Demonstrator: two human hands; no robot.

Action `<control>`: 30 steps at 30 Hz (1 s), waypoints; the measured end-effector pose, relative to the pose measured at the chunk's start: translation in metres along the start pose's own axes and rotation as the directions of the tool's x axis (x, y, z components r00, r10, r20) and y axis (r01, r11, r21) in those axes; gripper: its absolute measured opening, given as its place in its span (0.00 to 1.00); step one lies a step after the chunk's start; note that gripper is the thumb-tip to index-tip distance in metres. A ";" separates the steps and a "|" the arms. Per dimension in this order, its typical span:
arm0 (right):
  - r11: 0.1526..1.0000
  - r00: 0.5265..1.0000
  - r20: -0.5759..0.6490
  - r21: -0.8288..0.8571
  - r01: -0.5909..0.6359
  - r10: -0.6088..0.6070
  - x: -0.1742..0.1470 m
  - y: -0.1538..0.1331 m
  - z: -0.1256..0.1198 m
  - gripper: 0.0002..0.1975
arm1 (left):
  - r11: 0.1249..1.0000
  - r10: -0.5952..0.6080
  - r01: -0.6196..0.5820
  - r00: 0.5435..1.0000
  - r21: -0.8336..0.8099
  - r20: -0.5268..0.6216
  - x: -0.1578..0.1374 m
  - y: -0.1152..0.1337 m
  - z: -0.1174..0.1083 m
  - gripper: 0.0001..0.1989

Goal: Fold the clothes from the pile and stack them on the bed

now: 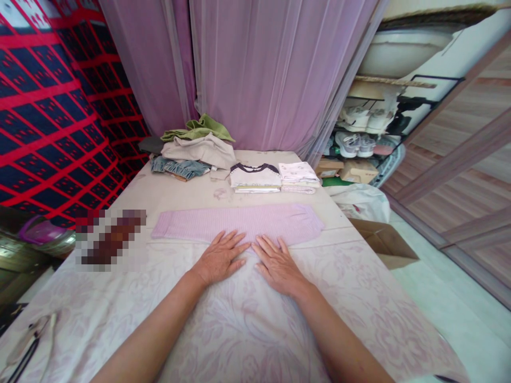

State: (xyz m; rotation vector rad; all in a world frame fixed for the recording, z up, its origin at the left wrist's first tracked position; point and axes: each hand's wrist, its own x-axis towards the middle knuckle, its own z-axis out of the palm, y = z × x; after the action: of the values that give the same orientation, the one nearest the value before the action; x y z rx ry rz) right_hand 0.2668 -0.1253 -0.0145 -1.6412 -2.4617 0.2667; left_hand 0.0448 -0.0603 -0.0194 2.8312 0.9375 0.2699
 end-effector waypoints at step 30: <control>0.972 0.963 -0.159 -0.053 -0.230 0.219 0.017 0.039 -0.004 0.25 | 0.419 -0.863 0.908 0.401 0.009 -0.306 -0.086 -0.101 -0.035 0.28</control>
State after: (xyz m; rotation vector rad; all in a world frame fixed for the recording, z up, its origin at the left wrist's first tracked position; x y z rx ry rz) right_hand 0.2964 -0.0942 -0.0191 -1.8970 -2.1990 0.0791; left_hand -0.0889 -0.0294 -0.0161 1.9443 2.4677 0.4092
